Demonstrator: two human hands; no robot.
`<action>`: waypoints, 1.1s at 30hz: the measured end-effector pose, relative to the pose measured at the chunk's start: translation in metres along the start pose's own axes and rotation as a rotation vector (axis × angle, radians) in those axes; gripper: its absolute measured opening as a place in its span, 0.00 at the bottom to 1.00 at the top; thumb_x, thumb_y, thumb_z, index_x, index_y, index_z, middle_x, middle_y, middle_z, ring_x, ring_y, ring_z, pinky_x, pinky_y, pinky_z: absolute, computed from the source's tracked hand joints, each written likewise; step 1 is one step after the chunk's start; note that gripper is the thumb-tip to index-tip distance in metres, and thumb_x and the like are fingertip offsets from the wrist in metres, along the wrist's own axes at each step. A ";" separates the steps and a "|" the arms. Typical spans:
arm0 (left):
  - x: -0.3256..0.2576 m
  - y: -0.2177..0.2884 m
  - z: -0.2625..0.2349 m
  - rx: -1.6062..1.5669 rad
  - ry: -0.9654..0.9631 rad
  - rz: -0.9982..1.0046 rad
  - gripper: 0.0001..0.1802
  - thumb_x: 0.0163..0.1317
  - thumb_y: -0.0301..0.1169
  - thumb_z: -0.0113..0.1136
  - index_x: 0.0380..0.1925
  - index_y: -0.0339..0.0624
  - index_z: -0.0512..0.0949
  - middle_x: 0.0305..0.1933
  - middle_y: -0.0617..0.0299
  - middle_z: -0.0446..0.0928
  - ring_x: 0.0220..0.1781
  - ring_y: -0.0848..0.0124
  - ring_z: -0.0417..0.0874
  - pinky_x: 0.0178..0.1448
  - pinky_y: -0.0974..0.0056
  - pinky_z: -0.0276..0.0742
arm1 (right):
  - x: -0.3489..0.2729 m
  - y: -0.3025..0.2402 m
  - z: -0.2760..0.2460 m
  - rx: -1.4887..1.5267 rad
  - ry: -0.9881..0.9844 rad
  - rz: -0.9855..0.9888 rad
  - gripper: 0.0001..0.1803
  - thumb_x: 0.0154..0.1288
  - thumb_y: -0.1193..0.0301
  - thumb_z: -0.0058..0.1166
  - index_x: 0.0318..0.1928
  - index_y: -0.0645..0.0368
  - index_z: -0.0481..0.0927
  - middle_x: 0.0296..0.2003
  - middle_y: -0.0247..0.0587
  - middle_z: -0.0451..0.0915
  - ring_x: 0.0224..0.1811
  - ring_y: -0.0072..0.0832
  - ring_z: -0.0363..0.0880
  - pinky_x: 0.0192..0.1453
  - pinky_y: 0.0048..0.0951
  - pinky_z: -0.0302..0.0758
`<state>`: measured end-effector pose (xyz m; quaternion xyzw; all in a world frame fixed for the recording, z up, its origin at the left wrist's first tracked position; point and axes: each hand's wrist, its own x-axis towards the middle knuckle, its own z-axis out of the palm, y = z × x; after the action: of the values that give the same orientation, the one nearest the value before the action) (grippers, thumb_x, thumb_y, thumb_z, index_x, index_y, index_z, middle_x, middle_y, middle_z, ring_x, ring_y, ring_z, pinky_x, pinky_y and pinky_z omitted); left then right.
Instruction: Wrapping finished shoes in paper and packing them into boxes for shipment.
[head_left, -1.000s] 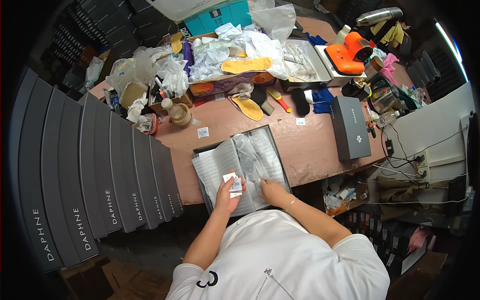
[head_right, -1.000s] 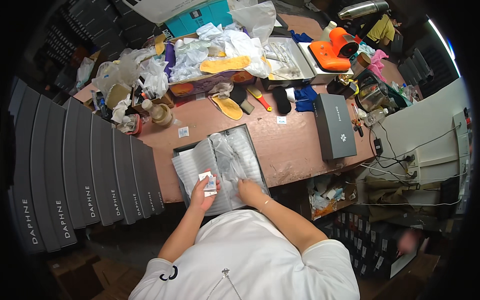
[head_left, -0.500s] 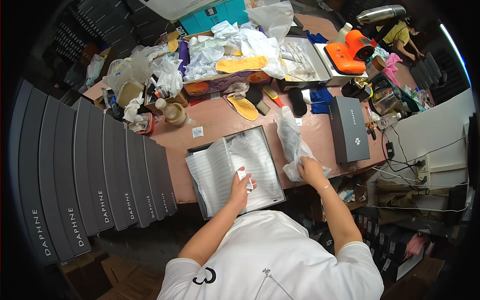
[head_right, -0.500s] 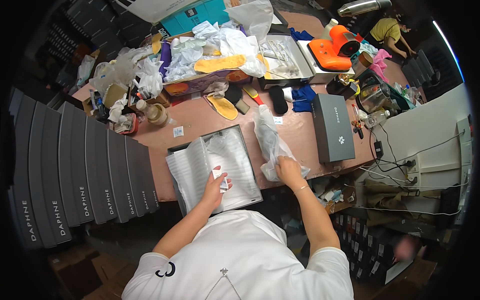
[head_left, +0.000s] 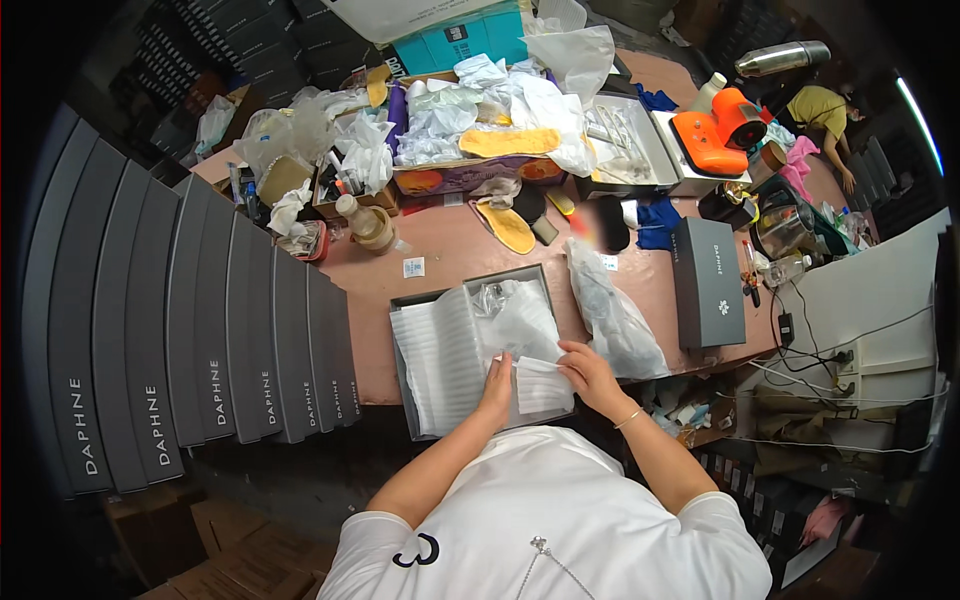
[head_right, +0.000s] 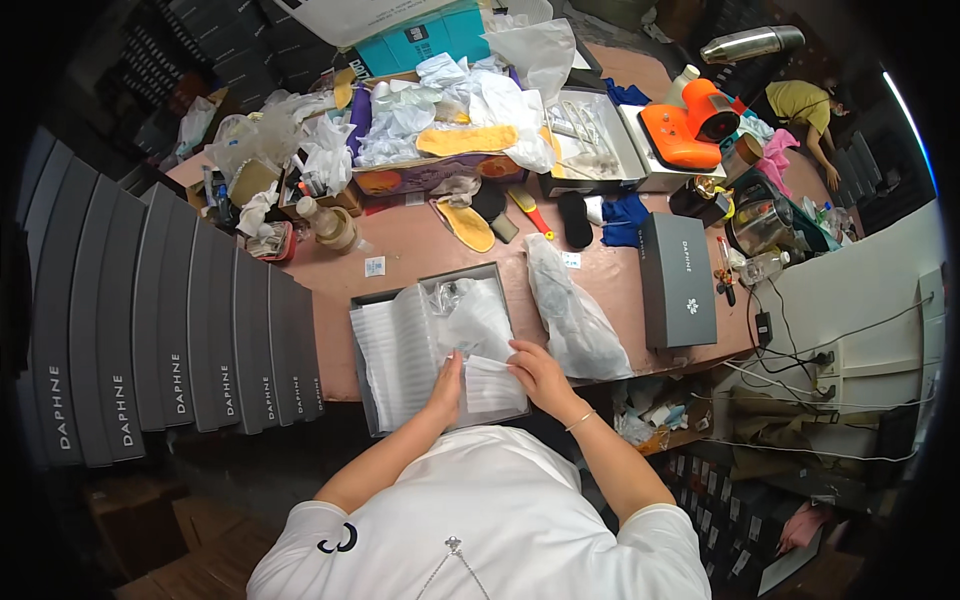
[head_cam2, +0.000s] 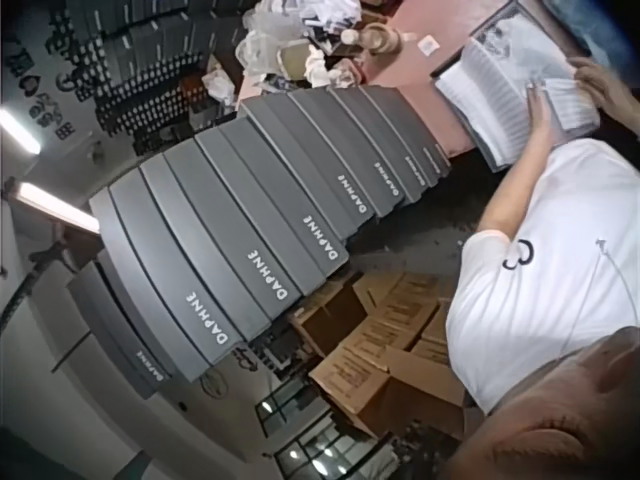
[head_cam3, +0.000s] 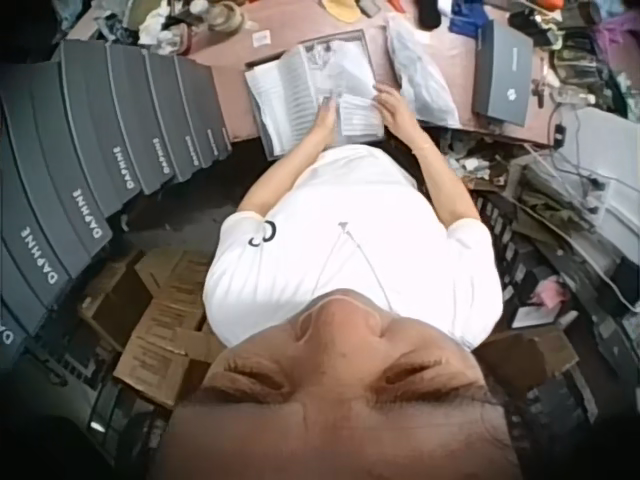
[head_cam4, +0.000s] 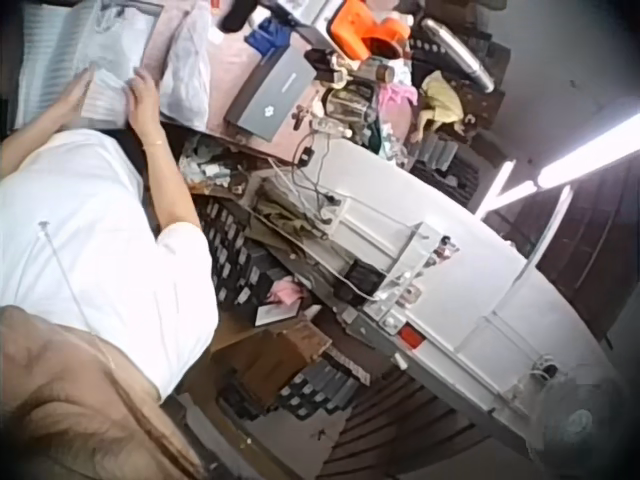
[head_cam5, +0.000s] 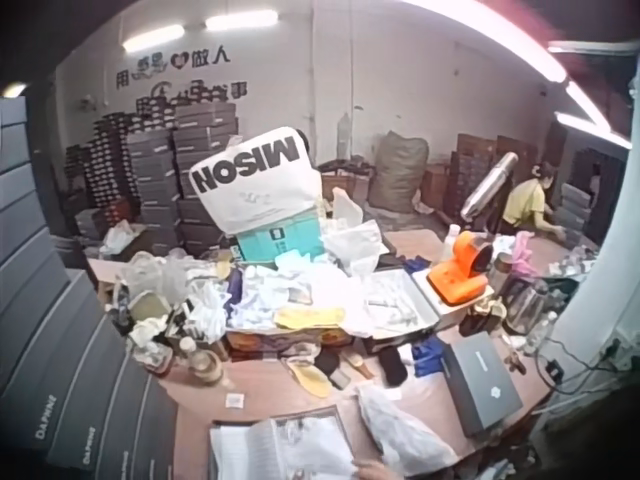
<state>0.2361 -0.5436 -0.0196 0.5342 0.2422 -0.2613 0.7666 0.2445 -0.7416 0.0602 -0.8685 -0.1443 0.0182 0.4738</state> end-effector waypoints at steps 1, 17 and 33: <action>0.004 -0.002 0.000 -0.053 -0.034 -0.024 0.44 0.69 0.51 0.46 0.71 0.33 0.44 0.76 0.46 0.47 0.78 0.61 0.45 0.77 0.61 0.40 | -0.002 -0.007 -0.010 0.015 -0.030 0.006 0.07 0.62 0.75 0.57 0.40 0.62 0.79 0.52 0.49 0.77 0.49 0.44 0.78 0.50 0.33 0.75; -0.024 0.006 -0.064 0.630 0.115 0.273 0.31 0.63 0.37 0.57 0.62 0.30 0.64 0.60 0.41 0.69 0.61 0.53 0.72 0.66 0.56 0.66 | -0.045 -0.064 -0.038 0.753 -0.613 0.598 0.17 0.70 0.69 0.50 0.55 0.65 0.75 0.48 0.45 0.80 0.47 0.28 0.79 0.52 0.30 0.77; -0.017 0.037 -0.018 -0.141 -0.073 0.218 0.33 0.64 0.39 0.53 0.65 0.36 0.58 0.60 0.50 0.69 0.59 0.62 0.72 0.61 0.63 0.68 | 0.018 -0.006 -0.017 0.537 -0.031 0.391 0.47 0.58 0.70 0.58 0.73 0.62 0.45 0.67 0.52 0.60 0.69 0.37 0.59 0.70 0.32 0.58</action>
<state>0.2458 -0.5136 0.0117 0.4921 0.1724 -0.1782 0.8345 0.2627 -0.7475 0.0767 -0.7235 0.0280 0.1592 0.6711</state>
